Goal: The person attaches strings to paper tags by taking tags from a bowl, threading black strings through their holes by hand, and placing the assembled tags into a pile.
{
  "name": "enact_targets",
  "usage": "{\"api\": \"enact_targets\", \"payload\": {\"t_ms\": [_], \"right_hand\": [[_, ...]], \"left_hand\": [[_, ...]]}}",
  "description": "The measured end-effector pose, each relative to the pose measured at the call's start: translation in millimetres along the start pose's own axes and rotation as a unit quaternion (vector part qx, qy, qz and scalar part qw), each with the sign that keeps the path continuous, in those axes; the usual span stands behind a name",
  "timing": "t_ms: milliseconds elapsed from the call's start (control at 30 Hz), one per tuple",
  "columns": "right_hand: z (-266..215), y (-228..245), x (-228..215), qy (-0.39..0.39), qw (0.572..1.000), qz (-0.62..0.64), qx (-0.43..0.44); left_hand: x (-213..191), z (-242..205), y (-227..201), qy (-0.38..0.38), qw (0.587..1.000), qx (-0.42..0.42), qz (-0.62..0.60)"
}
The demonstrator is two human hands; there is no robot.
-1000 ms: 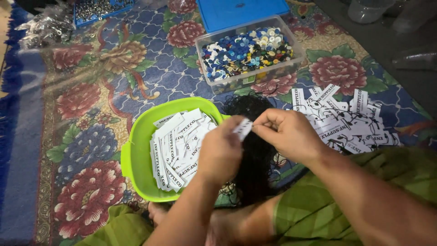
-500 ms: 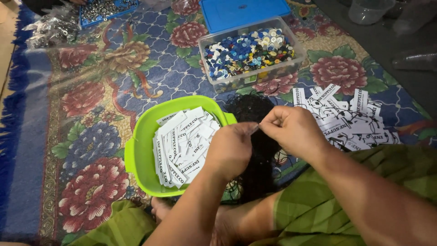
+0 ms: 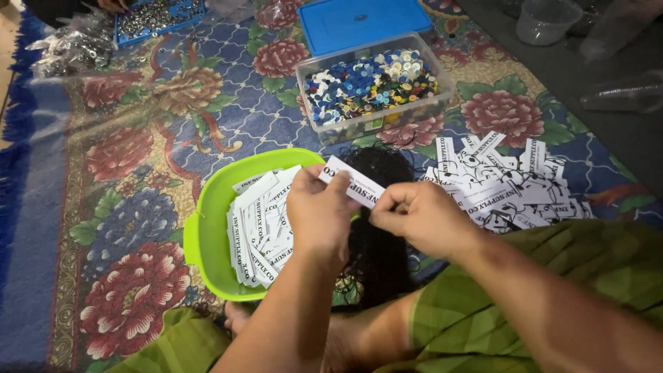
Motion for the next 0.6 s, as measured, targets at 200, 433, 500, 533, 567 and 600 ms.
{"api": "enact_targets", "payload": {"t_ms": [200,433,500,533,567,600], "right_hand": [[0.3,19.7,-11.0,0.115,0.948,-0.280,-0.097],[-2.0,29.1,-3.0,0.066,0.942,-0.292,-0.151],[-4.8,34.0,-11.6,-0.021,0.925,-0.335,-0.178],[-4.9,33.6,-11.3,-0.021,0.925,-0.335,-0.178],[-5.0,32.6,-11.1,-0.016,0.929,-0.328,-0.170],[-4.5,31.6,-11.5,-0.013,0.933,-0.320,-0.162]], "left_hand": [[-5.2,-28.3,-18.5,-0.124,0.726,0.343,0.583],[-17.9,4.5,14.7,0.040,0.747,0.081,0.659],[-18.8,-1.7,13.7,0.043,0.789,0.043,0.612],[-16.6,-5.6,14.5,0.043,0.789,0.043,0.611],[-13.9,-9.7,15.3,0.056,0.812,0.037,0.580],[-10.3,-13.2,15.3,0.071,0.833,0.032,0.548]]}}
Point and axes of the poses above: each hand's wrist, its own z-axis towards the middle knuckle, its own x-axis out of the palm, y = z × x, the point moved 4 cm from there along z, towards the middle knuckle, and after that the axes turned 13 degrees about -x, right-handed, at the moved point
